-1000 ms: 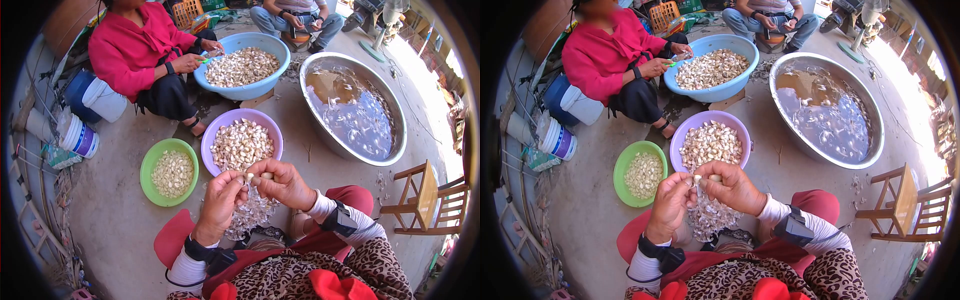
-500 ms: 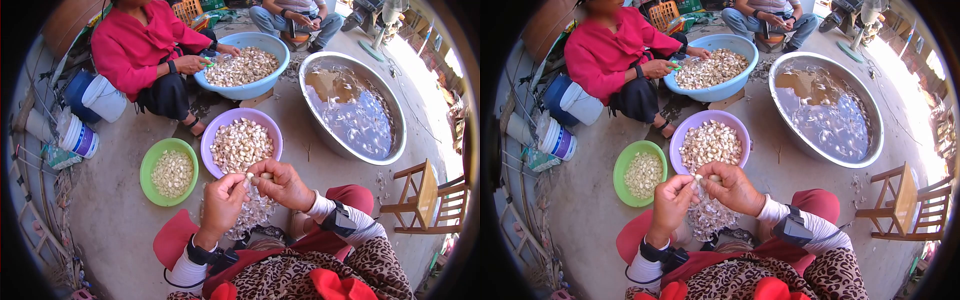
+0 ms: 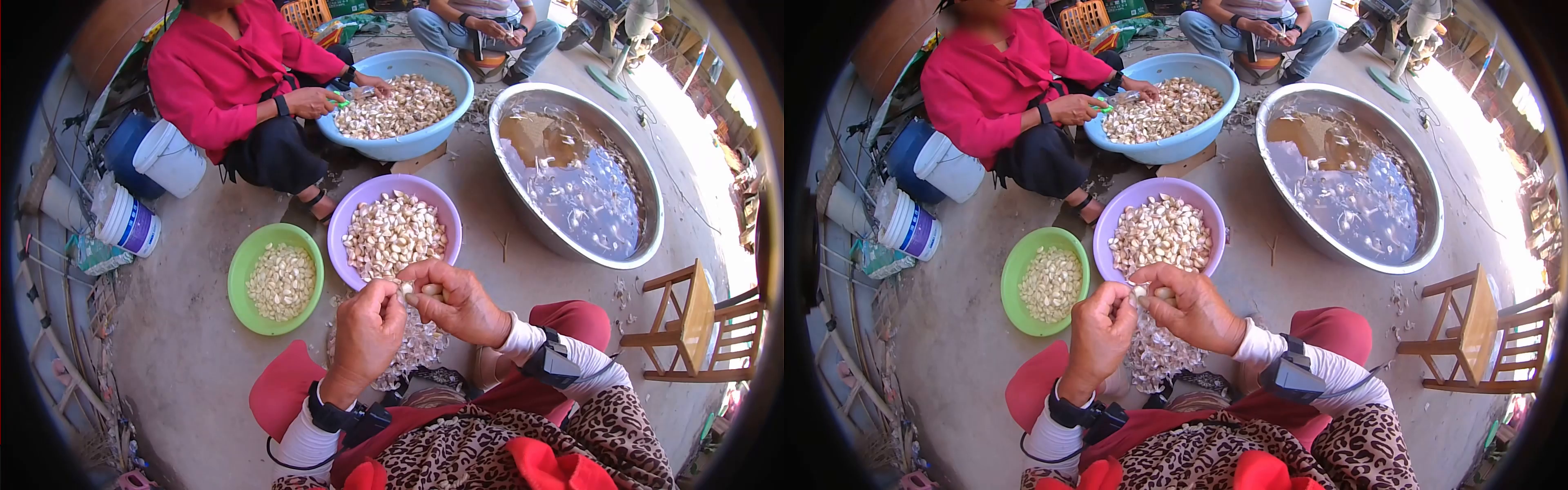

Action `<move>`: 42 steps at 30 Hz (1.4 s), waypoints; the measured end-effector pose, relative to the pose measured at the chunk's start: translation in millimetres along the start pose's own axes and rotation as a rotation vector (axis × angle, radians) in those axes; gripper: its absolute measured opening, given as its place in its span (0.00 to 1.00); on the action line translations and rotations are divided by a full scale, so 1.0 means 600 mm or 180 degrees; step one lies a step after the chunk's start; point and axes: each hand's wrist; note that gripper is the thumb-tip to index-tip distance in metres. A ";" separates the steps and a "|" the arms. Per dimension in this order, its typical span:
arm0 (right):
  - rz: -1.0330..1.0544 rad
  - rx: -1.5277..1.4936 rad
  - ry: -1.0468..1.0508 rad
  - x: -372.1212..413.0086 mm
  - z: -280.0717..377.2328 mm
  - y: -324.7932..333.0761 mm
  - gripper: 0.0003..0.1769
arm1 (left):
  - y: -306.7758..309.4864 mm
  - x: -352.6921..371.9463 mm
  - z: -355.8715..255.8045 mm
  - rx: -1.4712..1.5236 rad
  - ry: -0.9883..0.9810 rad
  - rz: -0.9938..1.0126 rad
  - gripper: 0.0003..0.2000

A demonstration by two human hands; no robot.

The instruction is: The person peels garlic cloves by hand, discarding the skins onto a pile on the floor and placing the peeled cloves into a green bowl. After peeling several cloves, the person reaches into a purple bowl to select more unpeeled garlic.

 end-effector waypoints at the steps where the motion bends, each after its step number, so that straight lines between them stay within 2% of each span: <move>1: 0.0031 -0.0011 0.0028 0.000 0.001 0.000 0.11 | 0.000 0.000 0.000 0.0066 0.0133 0.0084 0.02; 9: 0.0092 -0.0057 -0.0074 0.000 0.004 0.004 0.11 | 0.005 -0.002 -0.001 0.1315 0.0987 0.0524 0.05; 15: 0.0068 0.0244 0.0067 0.000 0.015 0.005 0.12 | 0.015 -0.002 -0.008 0.1256 0.0870 0.0677 0.06; 19: -0.0041 0.0471 0.0570 -0.002 -0.004 0.001 0.14 | 0.007 0.002 0.000 0.0990 0.0676 0.0522 0.05; 24: -0.0113 0.0788 0.0640 -0.002 0.003 -0.004 0.14 | 0.003 0.002 -0.002 0.0233 0.0260 0.0294 0.04; 30: -0.0155 0.0884 0.0742 -0.002 -0.004 -0.009 0.11 | -0.005 0.005 0.006 -0.0251 -0.0175 0.0029 0.03; 36: -0.0083 0.0869 0.0677 -0.001 -0.003 -0.006 0.12 | -0.004 0.003 0.000 -0.0420 -0.0018 -0.0018 0.02; 39: -0.0039 0.0657 0.0351 0.001 0.010 -0.006 0.11 | -0.011 0.006 0.011 0.0132 0.0398 0.0077 0.03; 42: -0.0024 0.0261 0.0188 0.002 0.009 -0.006 0.09 | -0.004 -0.001 0.012 0.1315 0.1045 0.0381 0.04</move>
Point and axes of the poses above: each hand's wrist, its own x-axis away from the middle knuckle, its own y-axis out of the back of the hand, z = x × y, and after that the axes turned 9 degrees about -x, right-handed
